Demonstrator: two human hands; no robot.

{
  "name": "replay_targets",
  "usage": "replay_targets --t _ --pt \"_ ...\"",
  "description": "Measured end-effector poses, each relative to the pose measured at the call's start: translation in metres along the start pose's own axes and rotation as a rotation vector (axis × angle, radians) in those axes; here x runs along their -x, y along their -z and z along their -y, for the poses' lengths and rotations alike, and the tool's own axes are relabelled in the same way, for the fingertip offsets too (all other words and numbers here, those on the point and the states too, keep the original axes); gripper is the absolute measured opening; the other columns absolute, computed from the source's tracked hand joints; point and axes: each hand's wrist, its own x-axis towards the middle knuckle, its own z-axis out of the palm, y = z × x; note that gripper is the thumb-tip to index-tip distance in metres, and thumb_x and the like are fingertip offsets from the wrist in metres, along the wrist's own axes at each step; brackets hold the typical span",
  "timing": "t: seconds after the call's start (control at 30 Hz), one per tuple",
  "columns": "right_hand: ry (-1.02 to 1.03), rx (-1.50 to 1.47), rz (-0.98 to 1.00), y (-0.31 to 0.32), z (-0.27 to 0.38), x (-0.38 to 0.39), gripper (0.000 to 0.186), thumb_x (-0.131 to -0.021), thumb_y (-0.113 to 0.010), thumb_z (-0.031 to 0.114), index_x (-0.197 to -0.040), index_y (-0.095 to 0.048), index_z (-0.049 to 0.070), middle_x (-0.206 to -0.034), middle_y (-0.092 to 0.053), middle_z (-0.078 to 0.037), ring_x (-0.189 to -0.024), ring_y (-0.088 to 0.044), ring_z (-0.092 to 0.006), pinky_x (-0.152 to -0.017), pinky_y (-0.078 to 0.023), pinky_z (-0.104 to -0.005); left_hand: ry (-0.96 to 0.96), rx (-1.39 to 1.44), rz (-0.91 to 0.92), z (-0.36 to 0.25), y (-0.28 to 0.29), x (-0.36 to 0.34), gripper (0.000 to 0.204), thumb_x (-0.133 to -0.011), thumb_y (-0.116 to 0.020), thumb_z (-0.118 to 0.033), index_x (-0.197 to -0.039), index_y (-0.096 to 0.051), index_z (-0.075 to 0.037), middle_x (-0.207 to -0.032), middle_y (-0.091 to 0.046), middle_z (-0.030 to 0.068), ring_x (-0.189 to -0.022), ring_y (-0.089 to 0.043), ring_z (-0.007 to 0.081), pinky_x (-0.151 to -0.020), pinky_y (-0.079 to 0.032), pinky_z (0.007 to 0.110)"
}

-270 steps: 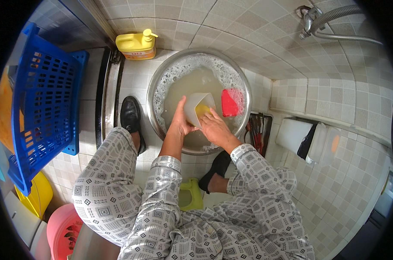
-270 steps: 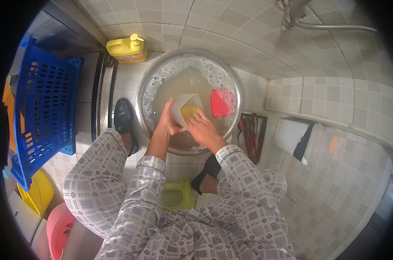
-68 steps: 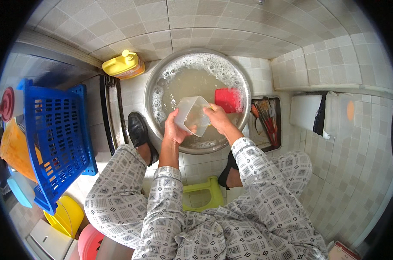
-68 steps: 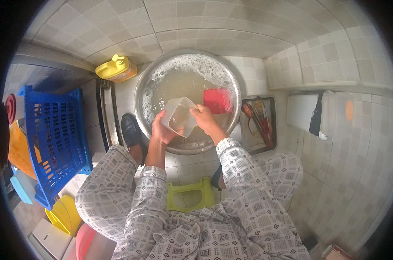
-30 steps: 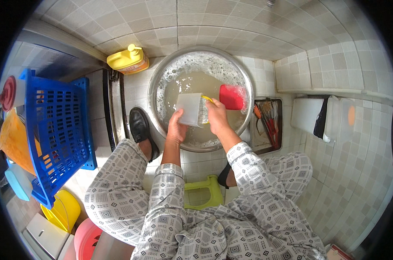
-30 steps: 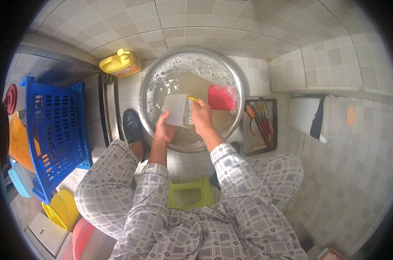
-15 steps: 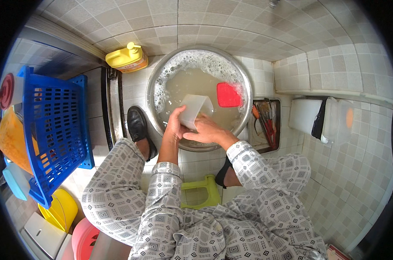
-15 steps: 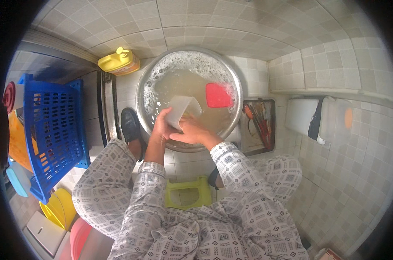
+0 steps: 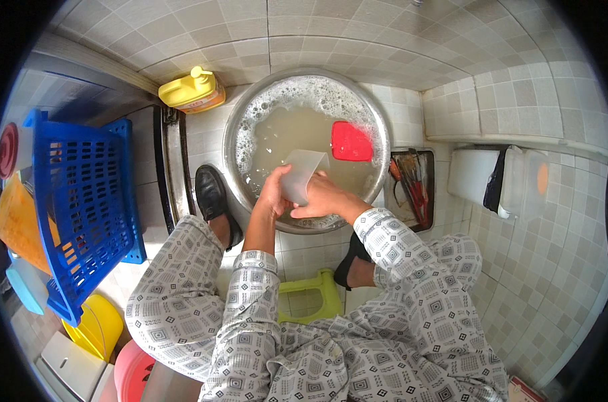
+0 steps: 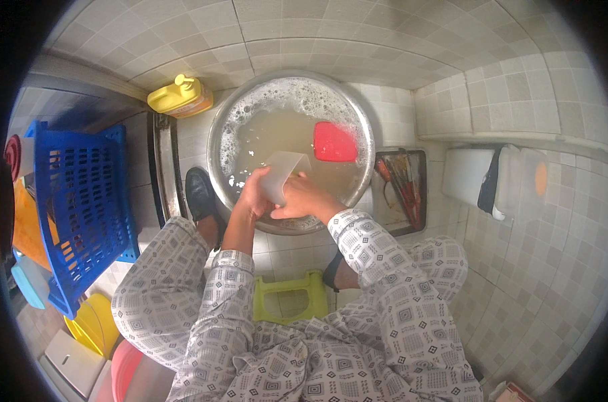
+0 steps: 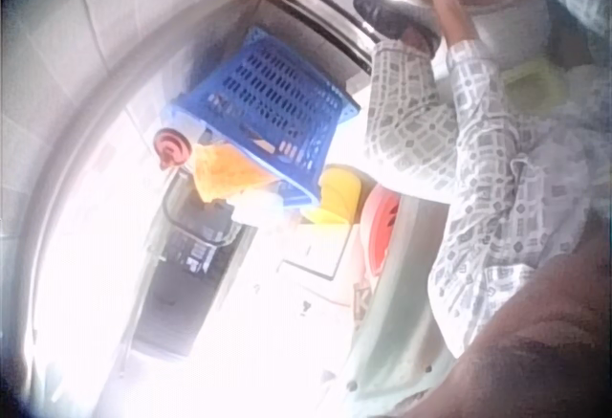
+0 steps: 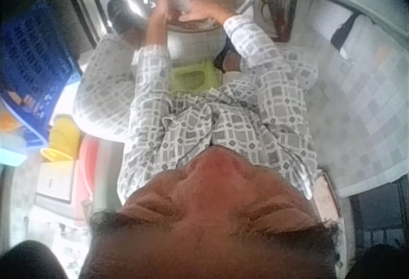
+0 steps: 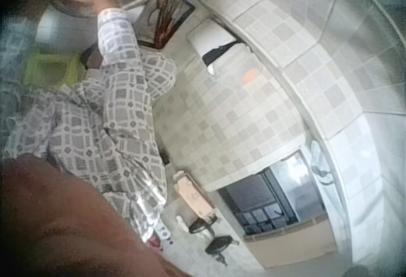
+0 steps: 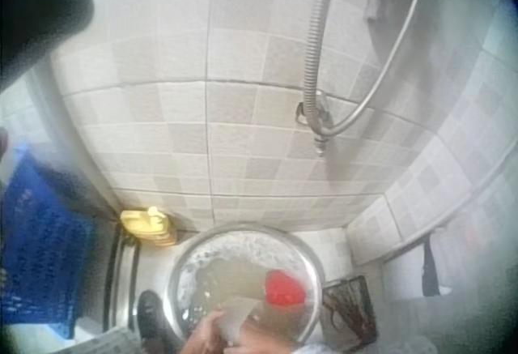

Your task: The person washes a clear plastic container and its red lid in a basin of soapy water with a sponge and places them on another container.

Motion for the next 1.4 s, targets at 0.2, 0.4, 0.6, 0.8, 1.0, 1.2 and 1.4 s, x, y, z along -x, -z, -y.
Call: replay_targets --t 0.2,0.4,0.6,0.8,1.0,1.2,1.4 --pt "0.053 -0.403 -0.046 -0.009 -0.001 -0.002 0.074 -0.08 -0.079 0.046 -0.128 -0.059 -0.008 -0.137 -0.057 -0.028 -0.128 -0.055 -0.0408 -0.102 -0.048 -0.0461 0.08 0.085 -0.044 0.001 0.001 -0.008 0.067 -0.089 -0.056 -0.055 -0.139 -0.055 -0.01 -0.136 -0.06 0.0164 -0.122 -0.056 0.0371 -0.09 -0.047 0.055" --pt "0.138 -0.003 -0.222 -0.017 -0.004 -0.001 0.088 -0.08 -0.077 0.055 -0.135 -0.054 -0.01 -0.151 -0.041 -0.03 -0.138 -0.043 -0.0478 -0.11 -0.04 -0.0514 0.08 0.272 0.11 0.013 0.007 -0.005 0.074 -0.088 -0.056 -0.056 -0.144 -0.052 -0.009 -0.143 -0.056 0.0169 -0.131 -0.052 0.0389 -0.106 -0.04 0.063" --pt "-0.013 0.293 -0.118 -0.008 0.0 0.004 0.111 -0.074 -0.069 0.074 -0.139 -0.05 -0.014 -0.152 -0.041 -0.028 -0.142 -0.037 -0.0426 -0.112 -0.033 -0.0504 0.054 0.251 0.026 0.016 -0.005 0.006 0.077 -0.086 -0.059 -0.055 -0.147 -0.05 -0.01 -0.146 -0.054 0.0159 -0.134 -0.05 0.0388 -0.107 -0.039 0.063" --pt "-0.092 0.285 -0.05 -0.001 0.008 -0.003 0.117 -0.066 -0.072 0.079 -0.14 -0.053 -0.01 -0.15 -0.044 -0.028 -0.139 -0.04 -0.0437 -0.113 -0.033 -0.0486 0.021 0.306 0.029 0.021 -0.009 0.006 0.075 -0.086 -0.058 -0.054 -0.146 -0.052 -0.01 -0.147 -0.054 0.0179 -0.133 -0.052 0.0404 -0.107 -0.041 0.06" --pt "-0.177 0.289 0.042 0.006 0.01 -0.011 0.121 -0.063 -0.074 0.078 -0.143 -0.05 -0.009 -0.147 -0.05 -0.028 -0.139 -0.044 -0.0432 -0.114 -0.034 -0.0461 -0.011 0.388 0.059 0.03 -0.01 0.001 0.074 -0.089 -0.057 -0.051 -0.146 -0.049 -0.006 -0.146 -0.054 0.0185 -0.133 -0.052 0.0403 -0.11 -0.041 0.057" --pt "-0.211 0.208 0.104 0.014 0.007 -0.009 0.1 -0.071 -0.073 0.072 -0.133 -0.063 -0.005 -0.143 -0.057 -0.025 -0.14 -0.044 -0.0422 -0.116 -0.032 -0.0456 -0.058 0.294 -0.01 0.019 -0.014 0.004 0.072 -0.09 -0.058 -0.05 -0.144 -0.05 -0.005 -0.142 -0.056 0.0186 -0.131 -0.053 0.0368 -0.11 -0.041 0.054" --pt "-0.144 -0.273 0.045 -0.006 -0.015 -0.023 0.073 -0.085 -0.073 0.05 -0.134 -0.062 -0.003 -0.133 -0.064 -0.024 -0.123 -0.06 -0.037 -0.108 -0.042 -0.0443 -0.155 0.262 -0.147 0.016 -0.015 0.0 0.072 -0.087 -0.062 -0.055 -0.139 -0.054 -0.006 -0.136 -0.059 0.0148 -0.124 -0.057 0.0327 -0.108 -0.042 0.048"
